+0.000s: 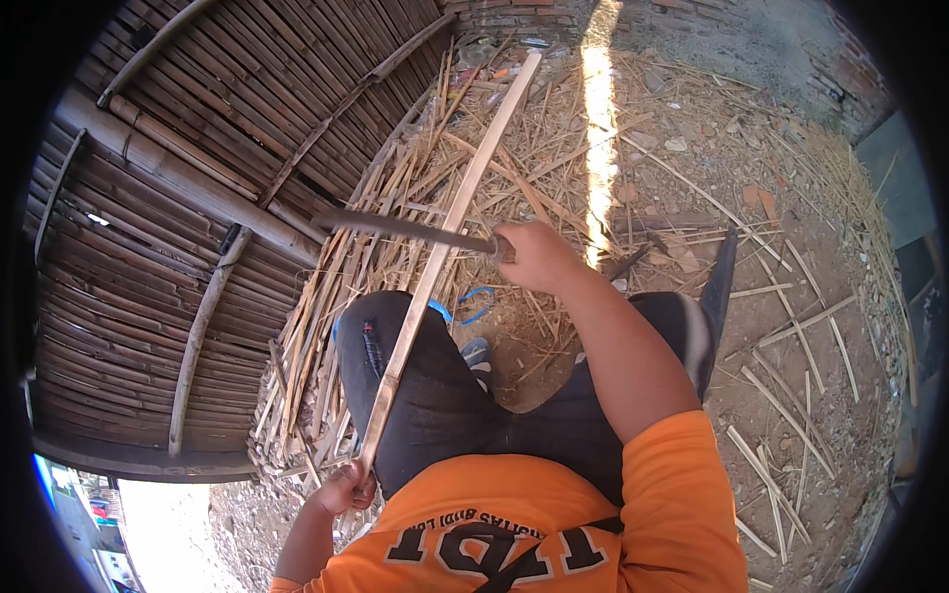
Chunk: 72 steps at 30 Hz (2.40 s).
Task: The person shaves and thins bamboo strips using a knife, working over a pile of bamboo shavings while sitting on the ground.
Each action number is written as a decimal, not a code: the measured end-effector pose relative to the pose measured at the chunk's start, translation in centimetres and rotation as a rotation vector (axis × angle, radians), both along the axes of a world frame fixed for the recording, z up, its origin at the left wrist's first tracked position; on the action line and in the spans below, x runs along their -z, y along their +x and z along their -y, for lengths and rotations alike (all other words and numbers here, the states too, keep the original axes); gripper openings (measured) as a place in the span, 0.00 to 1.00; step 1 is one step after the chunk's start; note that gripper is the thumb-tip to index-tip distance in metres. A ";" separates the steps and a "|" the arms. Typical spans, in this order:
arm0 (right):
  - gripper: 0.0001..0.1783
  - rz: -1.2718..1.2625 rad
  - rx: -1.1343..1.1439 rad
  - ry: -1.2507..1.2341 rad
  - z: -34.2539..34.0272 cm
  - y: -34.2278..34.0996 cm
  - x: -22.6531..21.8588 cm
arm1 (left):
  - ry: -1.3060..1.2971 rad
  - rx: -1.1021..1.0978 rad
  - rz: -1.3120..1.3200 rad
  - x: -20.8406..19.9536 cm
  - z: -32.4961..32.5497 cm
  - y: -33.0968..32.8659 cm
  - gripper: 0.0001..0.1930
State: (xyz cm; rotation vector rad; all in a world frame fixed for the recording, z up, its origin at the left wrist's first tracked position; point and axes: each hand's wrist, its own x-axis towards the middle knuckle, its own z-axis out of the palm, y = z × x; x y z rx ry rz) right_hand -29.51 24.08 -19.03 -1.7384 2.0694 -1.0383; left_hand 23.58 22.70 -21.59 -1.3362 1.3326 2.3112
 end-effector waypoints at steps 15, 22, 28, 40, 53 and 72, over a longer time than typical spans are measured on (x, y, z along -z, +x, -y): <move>0.17 -0.067 0.182 0.059 -2.0 -0.5 -3.1 | -0.285 -0.162 0.024 -3.3 -3.2 -3.4 0.34; 0.22 0.020 0.166 0.035 -1.9 2.0 -4.9 | -0.474 -0.273 -0.009 -6.1 -0.3 -7.5 0.29; 0.21 -0.070 -0.095 0.015 -0.1 4.0 -6.1 | -0.574 -0.213 -0.044 -7.6 3.0 -12.6 0.30; 0.23 -0.278 -0.108 -0.042 1.5 3.1 -4.8 | 0.170 -0.090 -0.236 -6.8 6.5 -15.8 0.30; 0.23 0.020 -0.014 -0.026 1.5 2.5 -4.1 | -0.047 -0.024 -0.175 -6.4 6.9 -18.3 0.30; 0.15 1.401 0.487 -0.526 5.7 1.4 0.7 | -1.847 -0.811 -0.363 -13.4 10.5 -14.9 0.32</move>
